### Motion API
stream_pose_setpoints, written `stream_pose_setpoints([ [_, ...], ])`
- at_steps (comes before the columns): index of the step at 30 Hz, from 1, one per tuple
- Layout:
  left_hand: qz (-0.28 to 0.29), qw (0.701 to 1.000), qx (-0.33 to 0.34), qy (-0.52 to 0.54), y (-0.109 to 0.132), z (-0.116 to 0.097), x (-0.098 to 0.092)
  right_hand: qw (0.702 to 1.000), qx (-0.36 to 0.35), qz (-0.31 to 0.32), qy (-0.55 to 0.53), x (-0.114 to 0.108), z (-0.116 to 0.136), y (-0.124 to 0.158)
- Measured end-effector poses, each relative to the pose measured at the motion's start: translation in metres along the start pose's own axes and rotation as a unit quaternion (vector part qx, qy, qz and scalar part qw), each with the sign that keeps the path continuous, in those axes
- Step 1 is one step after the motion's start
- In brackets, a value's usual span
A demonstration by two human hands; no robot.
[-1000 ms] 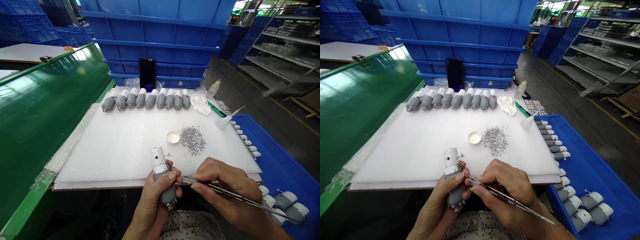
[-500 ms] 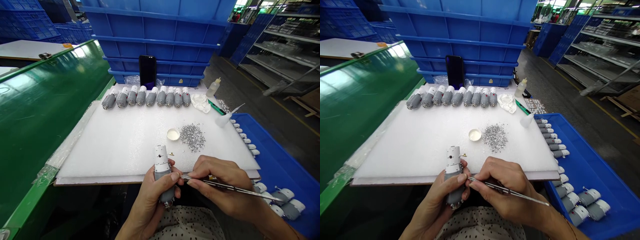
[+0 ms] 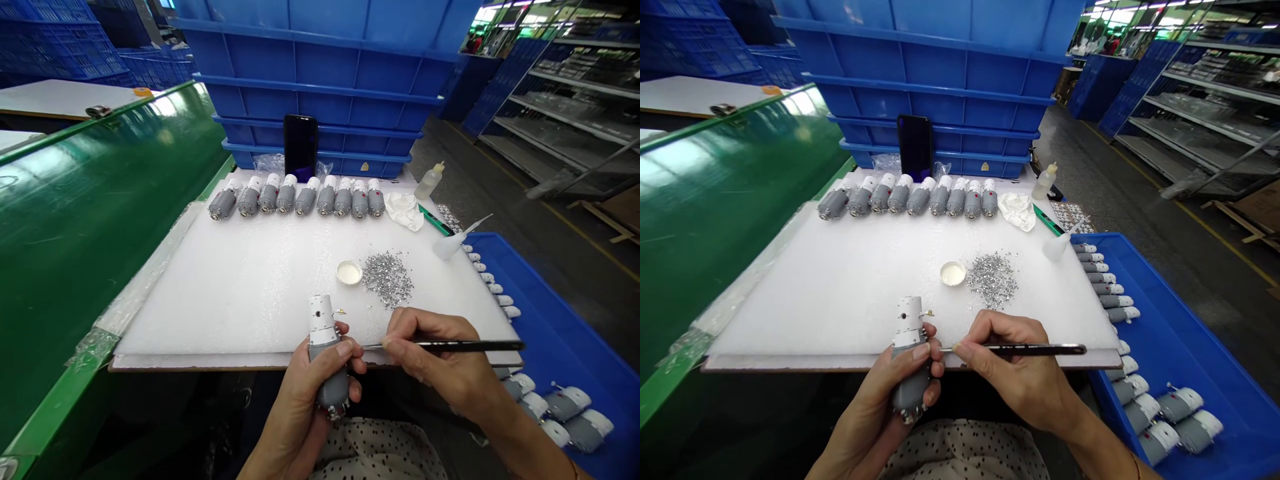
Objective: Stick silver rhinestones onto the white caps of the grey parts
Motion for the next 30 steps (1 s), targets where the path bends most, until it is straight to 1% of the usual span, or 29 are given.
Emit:
stream_pose_setpoints([
  [2,-0.008,1.000,0.006,-0.010,0.002,-0.001,-0.002,1.000,0.017,-0.020,0.009,-0.009,-0.006,-0.011],
  [4,-0.015,0.999,0.015,-0.024,0.005,-0.003,-0.004,0.996,0.019,-0.058,0.070,-0.021,-0.010,-0.027],
  [6,-0.020,0.999,0.025,-0.042,0.007,-0.004,-0.005,0.986,0.014,-0.091,0.140,-0.032,-0.011,-0.044],
  [8,-0.020,0.997,0.032,-0.061,0.010,-0.005,-0.005,0.979,0.014,-0.095,0.181,-0.036,-0.014,-0.061],
  [11,-0.009,0.997,0.029,-0.077,0.011,-0.004,-0.005,0.972,0.020,-0.076,0.222,-0.032,-0.017,-0.076],
  [19,0.006,0.998,0.026,-0.056,0.012,0.000,-0.009,0.956,0.029,-0.054,0.288,-0.022,-0.015,-0.082],
  [22,0.007,0.999,0.021,-0.048,0.012,0.000,-0.009,0.954,0.028,-0.055,0.294,-0.022,-0.014,-0.082],
  [27,-0.002,1.000,0.030,0.003,0.013,-0.001,-0.010,0.955,0.024,-0.061,0.291,-0.023,-0.013,-0.079],
  [30,0.002,1.000,0.026,0.007,0.013,0.000,-0.008,0.954,0.023,-0.061,0.292,-0.023,-0.013,-0.080],
])
Point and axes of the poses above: each hand's wrist, its own y-axis away from the middle knuckle, its own x-axis out of the palm, z = x × y, the point moved 7 cm from there along -y, towards the middle knuckle, and after that the axes turned 8 degrees about z, right-handed, at the moved point
